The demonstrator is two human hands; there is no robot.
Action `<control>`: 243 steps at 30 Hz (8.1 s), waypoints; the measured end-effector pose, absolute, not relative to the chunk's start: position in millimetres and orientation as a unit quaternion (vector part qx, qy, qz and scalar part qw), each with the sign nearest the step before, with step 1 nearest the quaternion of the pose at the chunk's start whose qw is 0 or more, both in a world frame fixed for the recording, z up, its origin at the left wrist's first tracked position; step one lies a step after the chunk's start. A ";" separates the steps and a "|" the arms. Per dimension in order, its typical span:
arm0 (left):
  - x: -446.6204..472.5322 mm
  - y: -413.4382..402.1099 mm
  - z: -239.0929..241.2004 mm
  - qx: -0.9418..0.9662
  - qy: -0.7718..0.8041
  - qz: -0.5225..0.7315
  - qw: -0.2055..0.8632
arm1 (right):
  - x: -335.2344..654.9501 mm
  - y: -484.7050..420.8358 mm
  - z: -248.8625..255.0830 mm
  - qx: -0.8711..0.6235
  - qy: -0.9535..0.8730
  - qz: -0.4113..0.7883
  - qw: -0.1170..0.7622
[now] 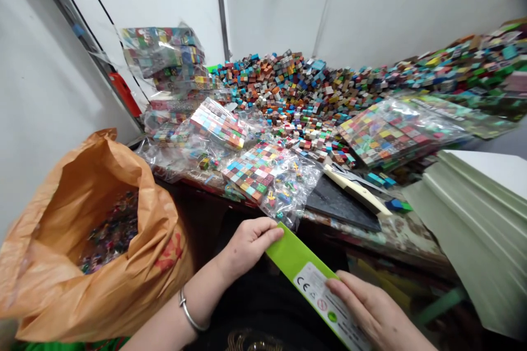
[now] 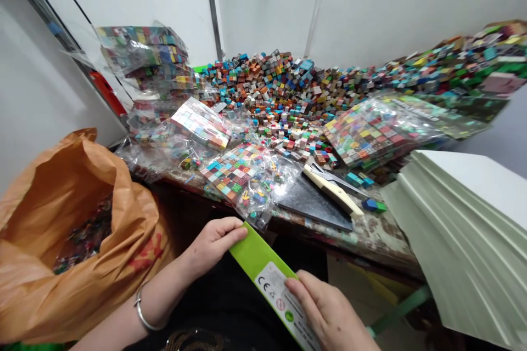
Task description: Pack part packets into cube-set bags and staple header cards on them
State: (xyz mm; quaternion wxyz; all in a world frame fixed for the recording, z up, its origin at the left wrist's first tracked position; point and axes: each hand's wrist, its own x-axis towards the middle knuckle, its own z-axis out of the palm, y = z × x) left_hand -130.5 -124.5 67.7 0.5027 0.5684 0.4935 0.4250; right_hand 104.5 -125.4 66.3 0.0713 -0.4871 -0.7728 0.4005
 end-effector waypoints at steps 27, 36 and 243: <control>-100.6 -98.8 92.6 0.383 0.389 0.641 0.539 | 78.5 -119.1 100.3 -0.448 -0.763 0.404 0.230; -151.1 -89.7 74.1 0.710 0.517 0.456 0.143 | 111.1 -98.9 90.7 -0.678 -0.423 0.512 0.314; -75.8 -91.6 35.9 -0.017 0.427 0.705 0.567 | 146.2 68.1 72.1 -0.656 -0.755 0.005 -0.016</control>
